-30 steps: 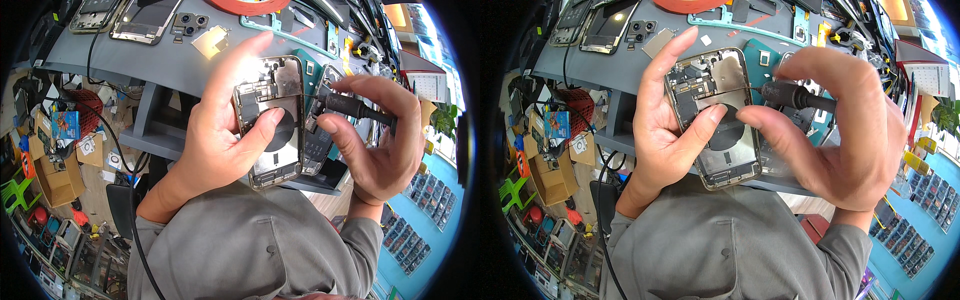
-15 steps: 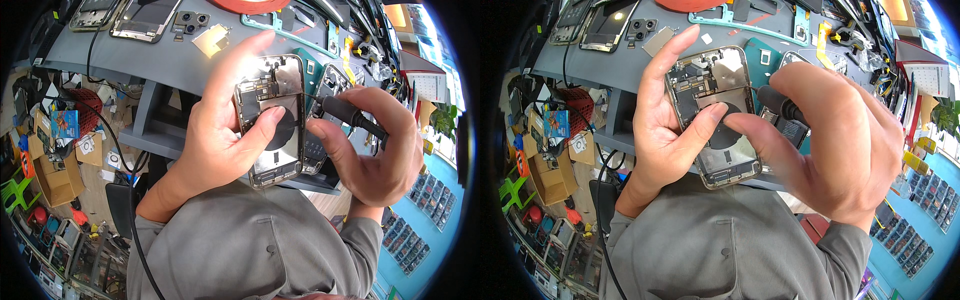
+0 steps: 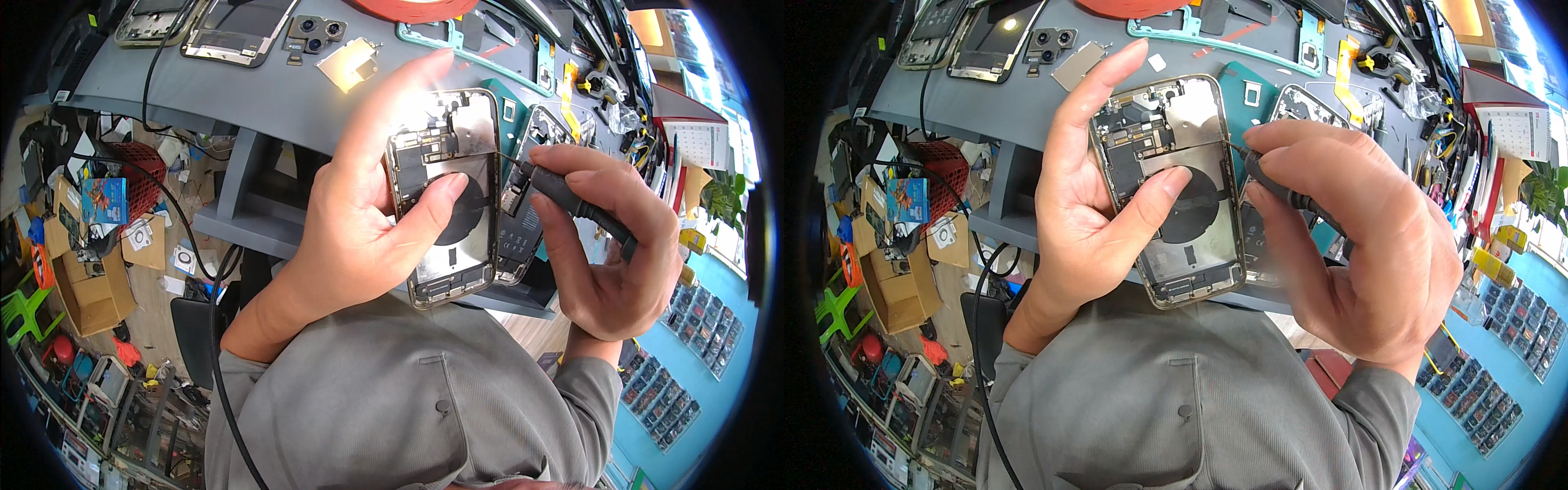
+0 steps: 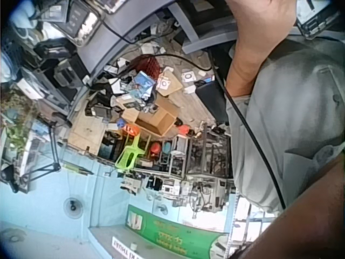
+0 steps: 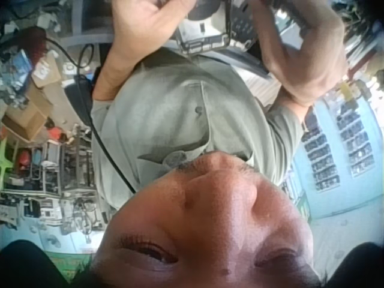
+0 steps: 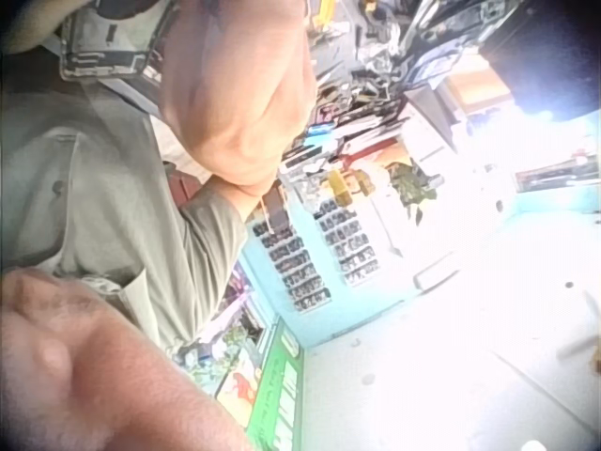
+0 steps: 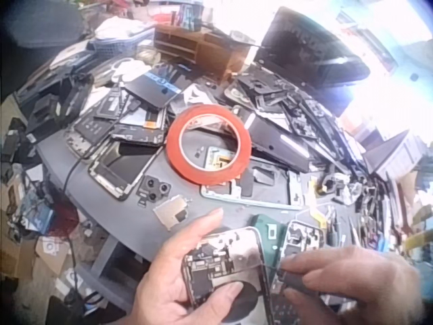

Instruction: The person holds a disassembled smartphone and uses a screwdriver to tighten screws on the internal metal shielding. They then use their fingers to press down and secure the metal plate and other internal components within the phone's chassis.

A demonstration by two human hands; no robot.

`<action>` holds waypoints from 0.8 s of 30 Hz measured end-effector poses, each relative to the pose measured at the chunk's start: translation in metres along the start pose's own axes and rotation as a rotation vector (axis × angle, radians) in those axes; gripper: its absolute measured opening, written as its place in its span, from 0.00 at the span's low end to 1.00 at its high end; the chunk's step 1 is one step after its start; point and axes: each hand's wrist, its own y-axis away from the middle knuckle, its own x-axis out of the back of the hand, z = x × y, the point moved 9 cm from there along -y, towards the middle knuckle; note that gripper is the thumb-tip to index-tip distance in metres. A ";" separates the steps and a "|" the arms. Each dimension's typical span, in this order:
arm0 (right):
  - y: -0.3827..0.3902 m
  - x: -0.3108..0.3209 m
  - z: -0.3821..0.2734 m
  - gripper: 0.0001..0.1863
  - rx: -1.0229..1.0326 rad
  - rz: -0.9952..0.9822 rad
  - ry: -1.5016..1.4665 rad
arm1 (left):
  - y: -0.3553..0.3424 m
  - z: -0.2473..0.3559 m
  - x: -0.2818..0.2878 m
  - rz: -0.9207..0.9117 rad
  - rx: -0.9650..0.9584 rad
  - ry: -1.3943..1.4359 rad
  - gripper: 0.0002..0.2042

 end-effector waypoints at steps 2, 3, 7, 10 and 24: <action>-0.001 -0.001 -0.001 0.24 0.009 -0.024 0.007 | 0.000 0.000 0.000 0.001 -0.002 -0.012 0.38; -0.001 -0.001 -0.002 0.23 0.015 -0.039 0.017 | 0.000 0.000 0.001 0.003 -0.001 -0.019 0.38; -0.001 -0.001 -0.005 0.23 0.067 -0.064 0.036 | 0.000 0.000 0.000 0.003 -0.005 0.007 0.38; -0.002 -0.001 -0.006 0.23 0.087 -0.073 0.055 | 0.000 0.000 -0.001 0.010 0.000 0.024 0.38; -0.008 -0.006 -0.016 0.23 0.121 -0.022 0.156 | 0.001 -0.001 0.000 0.025 0.022 0.062 0.38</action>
